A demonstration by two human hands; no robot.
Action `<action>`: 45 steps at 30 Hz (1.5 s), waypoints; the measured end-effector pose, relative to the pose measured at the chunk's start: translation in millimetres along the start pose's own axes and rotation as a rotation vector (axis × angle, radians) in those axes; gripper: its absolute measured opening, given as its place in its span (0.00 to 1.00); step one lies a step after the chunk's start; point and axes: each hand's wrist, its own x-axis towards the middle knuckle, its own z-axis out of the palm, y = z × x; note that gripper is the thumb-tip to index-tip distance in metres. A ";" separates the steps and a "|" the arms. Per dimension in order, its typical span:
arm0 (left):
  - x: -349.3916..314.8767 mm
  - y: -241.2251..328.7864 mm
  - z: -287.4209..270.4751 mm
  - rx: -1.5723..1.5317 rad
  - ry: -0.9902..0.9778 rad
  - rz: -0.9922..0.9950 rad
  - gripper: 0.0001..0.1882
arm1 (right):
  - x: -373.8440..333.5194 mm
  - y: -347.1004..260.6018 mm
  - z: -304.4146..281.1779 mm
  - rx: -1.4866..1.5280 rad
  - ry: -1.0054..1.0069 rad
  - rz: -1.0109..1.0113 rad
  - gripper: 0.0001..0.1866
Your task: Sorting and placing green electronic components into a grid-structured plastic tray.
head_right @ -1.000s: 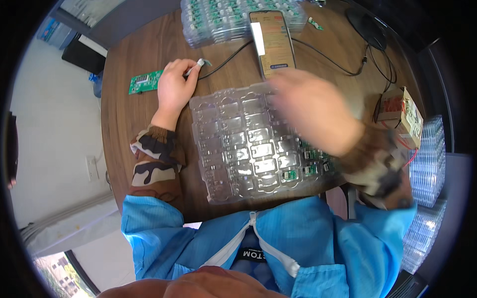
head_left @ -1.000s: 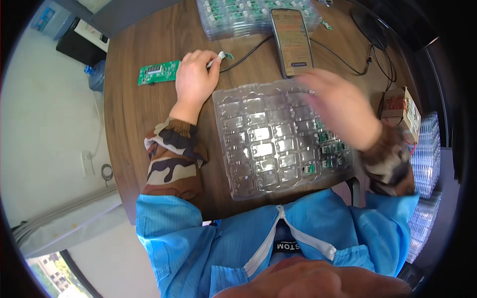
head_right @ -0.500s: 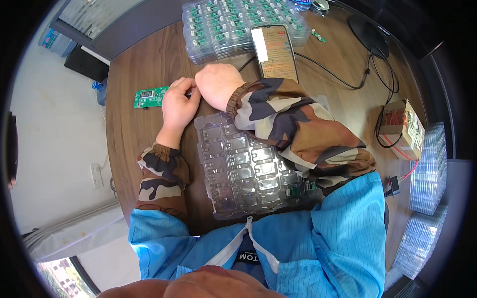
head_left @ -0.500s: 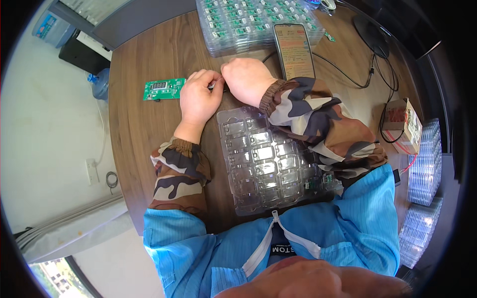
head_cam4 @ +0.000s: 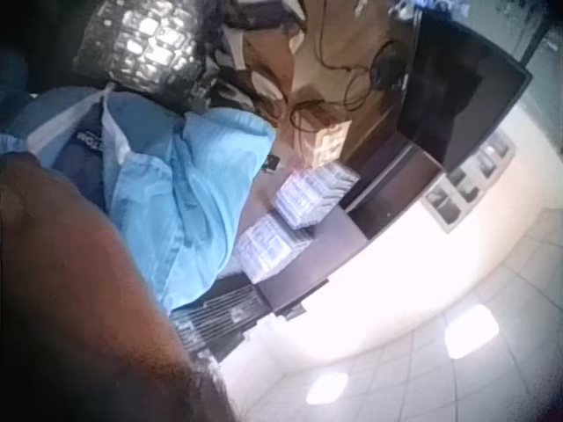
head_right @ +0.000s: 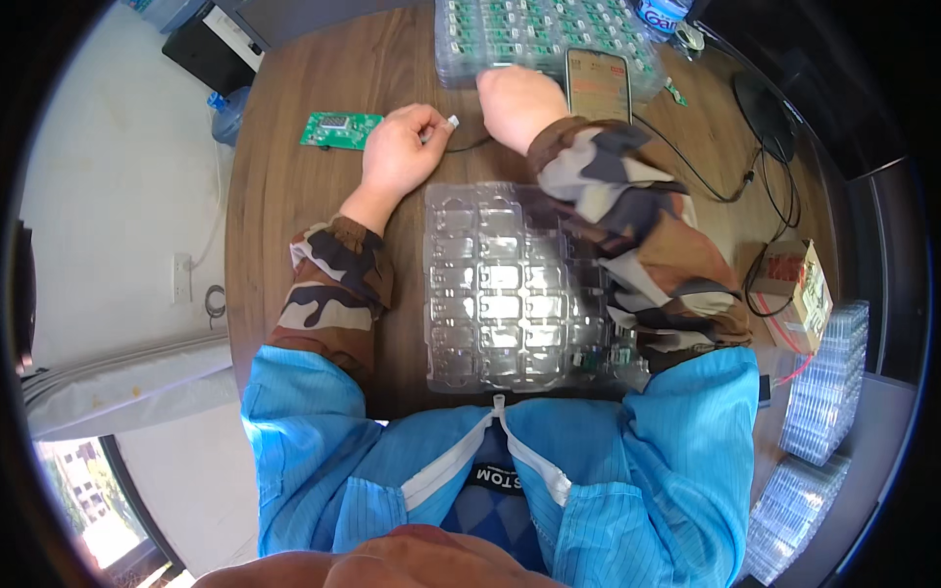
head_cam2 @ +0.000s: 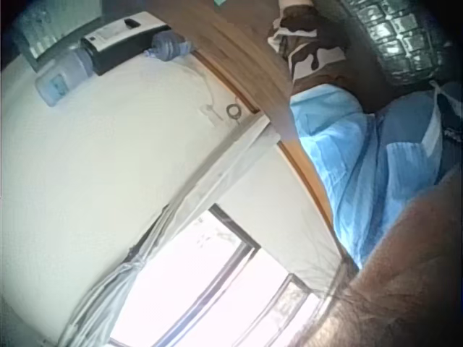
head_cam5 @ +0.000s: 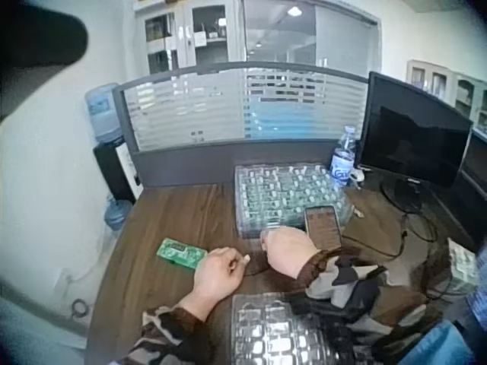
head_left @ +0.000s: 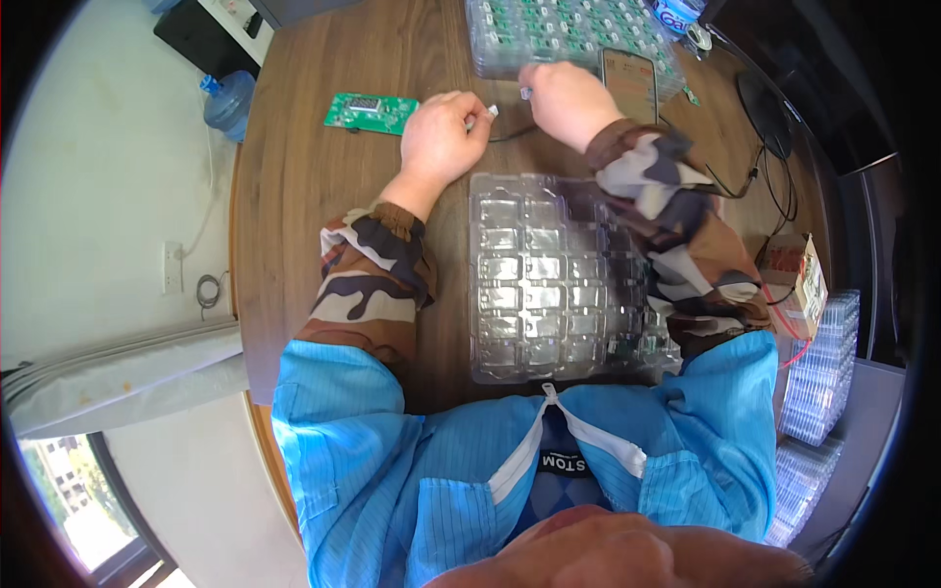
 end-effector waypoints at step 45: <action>4.4 -6.3 0.3 0.025 -0.008 -0.022 0.08 | -190.6 21.7 -68.9 0.350 -0.564 -0.510 0.06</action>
